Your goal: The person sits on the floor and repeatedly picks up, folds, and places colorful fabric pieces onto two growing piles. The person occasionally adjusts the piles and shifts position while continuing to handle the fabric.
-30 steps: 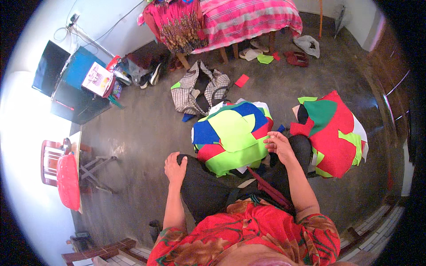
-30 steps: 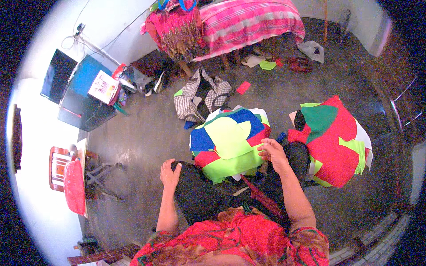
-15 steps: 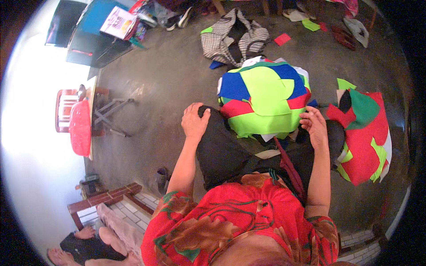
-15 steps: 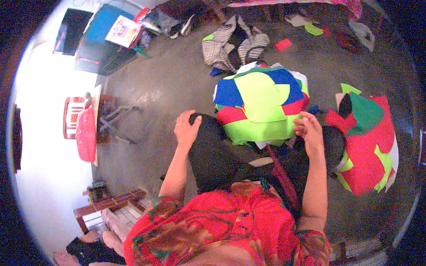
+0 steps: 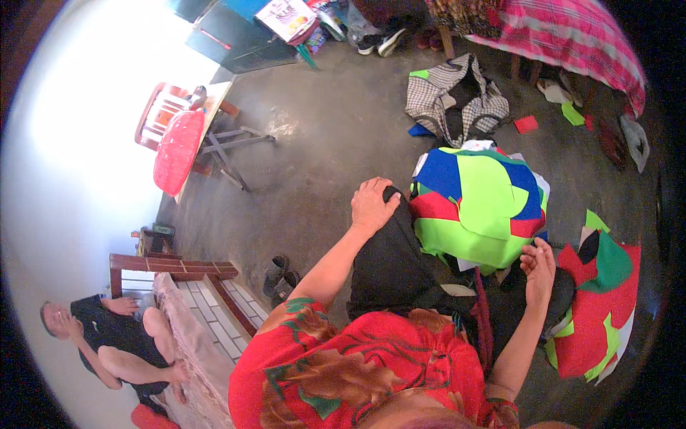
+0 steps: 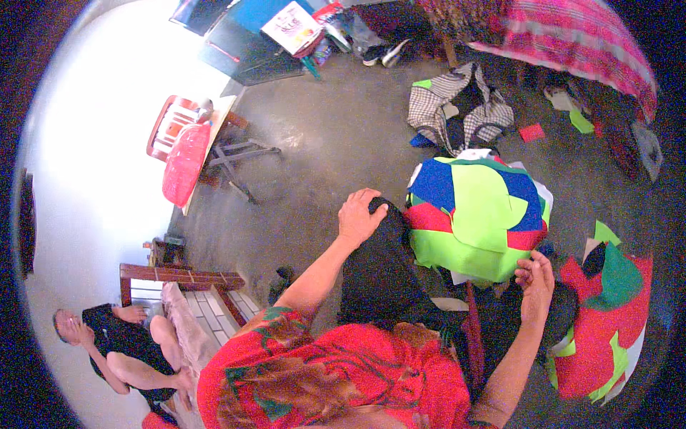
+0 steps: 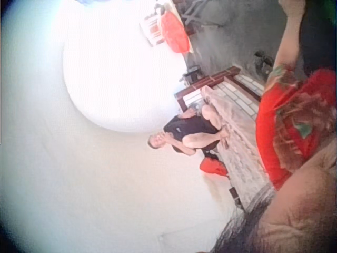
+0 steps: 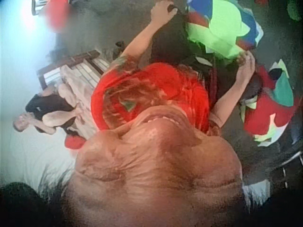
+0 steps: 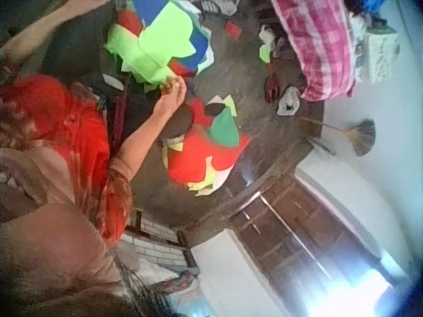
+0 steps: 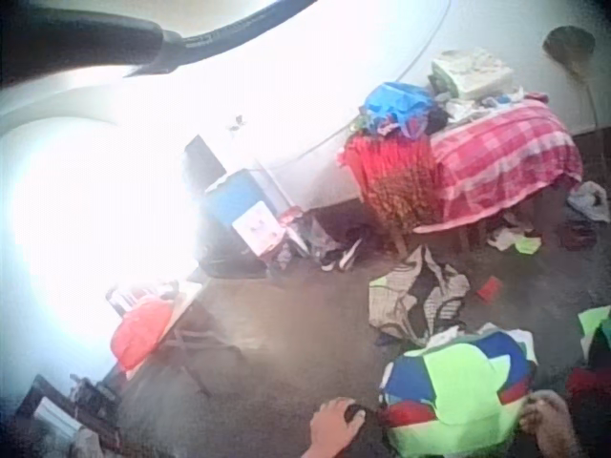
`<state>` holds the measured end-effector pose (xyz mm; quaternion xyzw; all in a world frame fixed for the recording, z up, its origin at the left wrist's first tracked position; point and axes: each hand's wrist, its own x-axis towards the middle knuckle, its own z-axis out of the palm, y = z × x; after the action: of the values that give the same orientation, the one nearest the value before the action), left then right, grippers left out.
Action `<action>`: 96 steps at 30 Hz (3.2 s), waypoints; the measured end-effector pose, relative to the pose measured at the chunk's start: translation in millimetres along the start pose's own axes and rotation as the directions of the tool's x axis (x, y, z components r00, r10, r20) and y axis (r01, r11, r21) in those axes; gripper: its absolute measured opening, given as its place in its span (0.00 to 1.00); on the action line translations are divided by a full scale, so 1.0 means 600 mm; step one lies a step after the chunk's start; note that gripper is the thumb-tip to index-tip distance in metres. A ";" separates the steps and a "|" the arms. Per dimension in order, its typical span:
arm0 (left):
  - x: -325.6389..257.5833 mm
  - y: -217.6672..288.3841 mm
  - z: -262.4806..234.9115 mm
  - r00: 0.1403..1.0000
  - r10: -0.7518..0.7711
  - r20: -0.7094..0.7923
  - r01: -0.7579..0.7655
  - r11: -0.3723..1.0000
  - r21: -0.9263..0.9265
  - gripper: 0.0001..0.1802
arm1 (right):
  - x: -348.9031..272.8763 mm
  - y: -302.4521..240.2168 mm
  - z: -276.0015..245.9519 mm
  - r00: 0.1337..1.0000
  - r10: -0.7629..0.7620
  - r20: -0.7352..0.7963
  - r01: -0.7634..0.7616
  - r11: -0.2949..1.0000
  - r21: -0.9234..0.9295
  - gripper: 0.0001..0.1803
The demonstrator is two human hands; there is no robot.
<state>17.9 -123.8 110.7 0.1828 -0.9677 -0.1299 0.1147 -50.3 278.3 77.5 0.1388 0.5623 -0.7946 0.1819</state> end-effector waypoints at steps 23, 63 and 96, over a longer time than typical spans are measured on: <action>-0.009 0.012 0.010 0.996 0.081 -0.031 -0.081 0.997 -0.001 0.18 | -0.016 0.016 -0.001 0.987 -0.159 0.009 0.159 0.978 -0.134 0.13; -0.016 -0.022 0.011 0.999 0.033 0.014 -0.034 0.997 0.073 0.20 | -0.003 -0.101 -0.171 0.324 -0.939 -0.112 -0.102 0.083 -0.991 0.17; -0.151 0.113 0.089 0.897 0.315 0.310 0.036 0.646 -0.762 0.29 | -0.014 0.050 0.110 0.977 0.107 0.186 -0.099 0.994 -0.053 0.19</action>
<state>63.9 -17.0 64.6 0.0096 -0.8388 -0.5440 -0.0188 -30.8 207.8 77.5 0.0876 0.5518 -0.7812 0.2783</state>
